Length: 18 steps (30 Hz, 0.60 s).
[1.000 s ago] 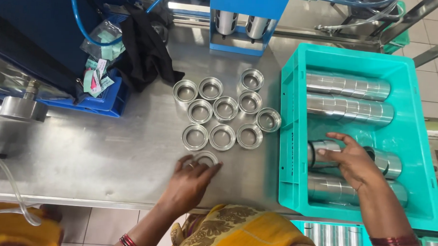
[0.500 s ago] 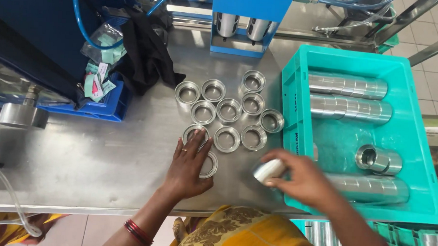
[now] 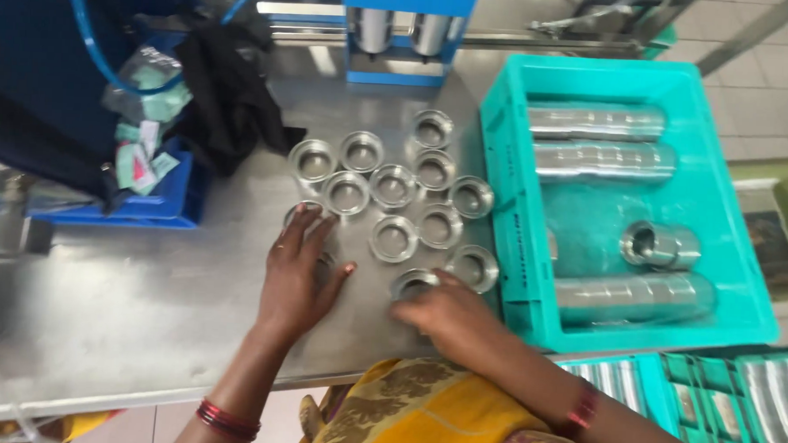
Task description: Inspecting and measuring metal cylindrical components using various gauges and a digital testing machine.
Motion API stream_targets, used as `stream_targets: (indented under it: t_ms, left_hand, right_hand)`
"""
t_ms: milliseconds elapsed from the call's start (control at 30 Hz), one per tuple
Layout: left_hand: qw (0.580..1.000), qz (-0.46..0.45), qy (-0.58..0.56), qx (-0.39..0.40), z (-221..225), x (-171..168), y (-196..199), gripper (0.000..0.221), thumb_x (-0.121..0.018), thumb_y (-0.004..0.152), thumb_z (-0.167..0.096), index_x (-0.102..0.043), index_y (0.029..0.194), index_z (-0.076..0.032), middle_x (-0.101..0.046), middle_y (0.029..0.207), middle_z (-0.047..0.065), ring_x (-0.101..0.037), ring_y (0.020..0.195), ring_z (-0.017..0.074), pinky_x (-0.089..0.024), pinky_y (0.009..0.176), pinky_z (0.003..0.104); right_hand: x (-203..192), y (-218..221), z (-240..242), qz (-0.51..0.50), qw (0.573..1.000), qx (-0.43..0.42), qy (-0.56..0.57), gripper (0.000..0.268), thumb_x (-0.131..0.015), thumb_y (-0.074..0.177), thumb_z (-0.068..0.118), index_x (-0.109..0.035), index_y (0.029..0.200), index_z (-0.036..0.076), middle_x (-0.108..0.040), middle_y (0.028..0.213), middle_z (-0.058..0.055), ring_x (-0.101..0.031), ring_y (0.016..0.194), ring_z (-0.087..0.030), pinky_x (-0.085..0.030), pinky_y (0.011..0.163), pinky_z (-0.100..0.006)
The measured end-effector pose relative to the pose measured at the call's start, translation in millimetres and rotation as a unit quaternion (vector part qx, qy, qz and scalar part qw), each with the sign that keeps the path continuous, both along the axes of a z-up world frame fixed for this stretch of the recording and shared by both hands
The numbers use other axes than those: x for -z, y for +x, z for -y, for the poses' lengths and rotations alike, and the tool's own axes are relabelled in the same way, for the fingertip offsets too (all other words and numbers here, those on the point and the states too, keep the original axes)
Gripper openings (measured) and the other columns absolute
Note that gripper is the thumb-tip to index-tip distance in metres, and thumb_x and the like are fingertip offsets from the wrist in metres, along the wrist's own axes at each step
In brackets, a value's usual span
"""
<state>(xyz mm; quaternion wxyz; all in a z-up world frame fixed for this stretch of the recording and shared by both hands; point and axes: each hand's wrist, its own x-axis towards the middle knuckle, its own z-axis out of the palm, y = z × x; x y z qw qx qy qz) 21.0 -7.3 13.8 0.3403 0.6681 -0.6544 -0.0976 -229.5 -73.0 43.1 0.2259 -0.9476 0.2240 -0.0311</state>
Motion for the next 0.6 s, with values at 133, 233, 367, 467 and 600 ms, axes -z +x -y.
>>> stream_targets:
  t_ms: [133,233,367,467,600]
  left_hand:
    - [0.999,-0.002,-0.031,-0.007,5.9,-10.9,-8.2,0.051,-0.072,0.088,-0.019,-0.059,0.136,-0.008,-0.052,0.147,0.018,-0.041,0.145,0.0408,-0.037,0.111,0.055]
    - [0.999,0.004,-0.027,-0.025,-1.4,-6.3,-8.4,0.047,-0.068,0.087,-0.011,-0.061,0.133,-0.008,-0.055,0.144,0.017,-0.046,0.141,0.0398,-0.038,0.111,0.055]
    - [0.998,0.003,-0.033,-0.046,-2.3,1.7,-21.0,0.048,-0.065,0.083,-0.004,-0.062,0.131,-0.008,-0.059,0.138,0.017,-0.051,0.133,0.0402,-0.040,0.109,0.054]
    - [0.998,-0.044,-0.036,0.016,12.2,1.3,-53.0,0.047,-0.061,0.080,0.002,-0.063,0.127,-0.005,-0.064,0.127,0.017,-0.059,0.118,0.0379,-0.046,0.099,0.050]
    - [0.987,0.040,-0.039,0.147,35.2,11.3,-118.1,0.042,-0.068,0.078,-0.015,-0.067,0.118,-0.004,-0.056,0.136,0.021,-0.049,0.130,0.0409,-0.037,0.108,0.053]
  right_hand:
    - [-5.9,7.1,3.8,0.002,0.999,-0.010,0.033,0.035,-0.071,0.076,0.006,-0.073,0.110,0.012,-0.073,0.096,-0.012,-0.068,0.097,-0.032,-0.043,0.108,-0.054]
    - [-35.2,-36.6,29.1,0.225,0.972,0.069,-0.025,0.017,-0.068,0.081,0.001,-0.067,0.094,0.013,-0.074,0.118,-0.004,-0.070,0.114,-0.027,-0.055,0.099,-0.038]
    - [-53.1,-105.9,78.3,0.107,0.913,0.393,0.017,0.038,-0.064,0.087,0.003,-0.063,0.124,0.007,-0.067,0.118,-0.013,-0.069,0.107,-0.027,-0.056,0.086,-0.040]
    - [6.7,-143.8,114.6,0.052,0.881,0.434,0.181,0.049,-0.064,0.094,0.012,-0.046,0.139,0.009,-0.066,0.119,-0.015,-0.067,0.109,-0.026,-0.054,0.087,-0.039]
    - [51.0,-150.9,126.4,0.175,0.772,0.434,0.430,0.050,-0.062,0.094,0.013,-0.046,0.142,0.009,-0.066,0.116,-0.013,-0.066,0.103,-0.022,-0.055,0.086,-0.037]
